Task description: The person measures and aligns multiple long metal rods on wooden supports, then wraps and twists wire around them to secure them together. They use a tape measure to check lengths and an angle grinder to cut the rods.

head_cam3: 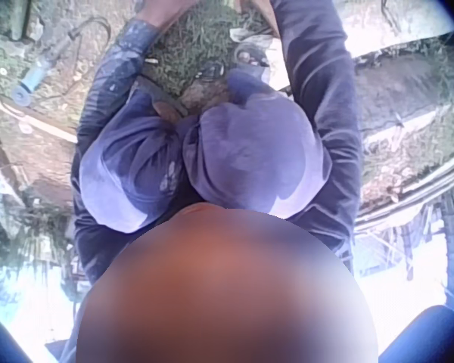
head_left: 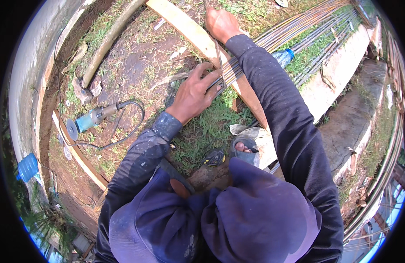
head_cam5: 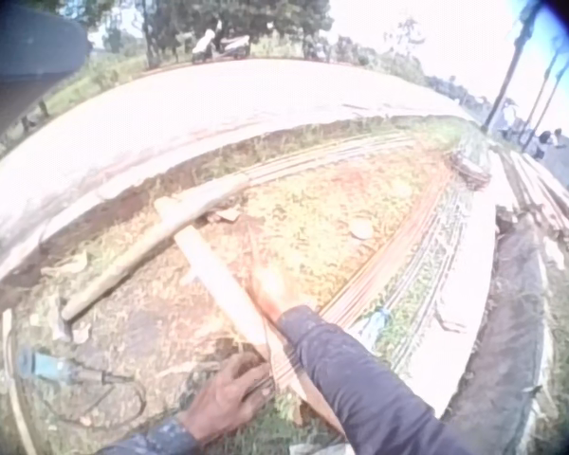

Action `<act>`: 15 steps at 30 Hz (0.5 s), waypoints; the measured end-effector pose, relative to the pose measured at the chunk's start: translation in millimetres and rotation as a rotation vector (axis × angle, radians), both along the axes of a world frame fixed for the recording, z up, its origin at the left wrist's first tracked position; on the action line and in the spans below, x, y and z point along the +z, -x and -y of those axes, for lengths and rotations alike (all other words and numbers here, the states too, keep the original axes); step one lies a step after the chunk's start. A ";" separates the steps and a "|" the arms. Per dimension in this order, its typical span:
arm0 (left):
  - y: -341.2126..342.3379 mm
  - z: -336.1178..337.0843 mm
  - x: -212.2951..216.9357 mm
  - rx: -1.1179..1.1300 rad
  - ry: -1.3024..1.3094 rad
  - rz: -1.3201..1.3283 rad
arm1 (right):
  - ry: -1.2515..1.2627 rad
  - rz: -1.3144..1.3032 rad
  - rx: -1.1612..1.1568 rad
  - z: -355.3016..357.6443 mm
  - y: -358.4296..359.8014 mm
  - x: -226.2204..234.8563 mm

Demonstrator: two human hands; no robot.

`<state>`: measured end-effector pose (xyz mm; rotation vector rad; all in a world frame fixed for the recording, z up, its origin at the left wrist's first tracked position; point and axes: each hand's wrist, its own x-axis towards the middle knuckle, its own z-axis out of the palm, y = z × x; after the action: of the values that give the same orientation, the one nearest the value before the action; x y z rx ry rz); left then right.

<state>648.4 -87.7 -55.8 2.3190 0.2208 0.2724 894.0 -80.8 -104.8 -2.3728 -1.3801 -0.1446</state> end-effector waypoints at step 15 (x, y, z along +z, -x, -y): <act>2.0 -2.5 -11.1 -0.073 0.144 0.034 | -0.374 -0.284 -0.205 22.6 -7.3 2.8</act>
<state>646.4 -85.2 -66.9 2.1730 0.1339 0.2513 901.3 -103.4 -102.0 -2.1158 -0.8902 -0.1058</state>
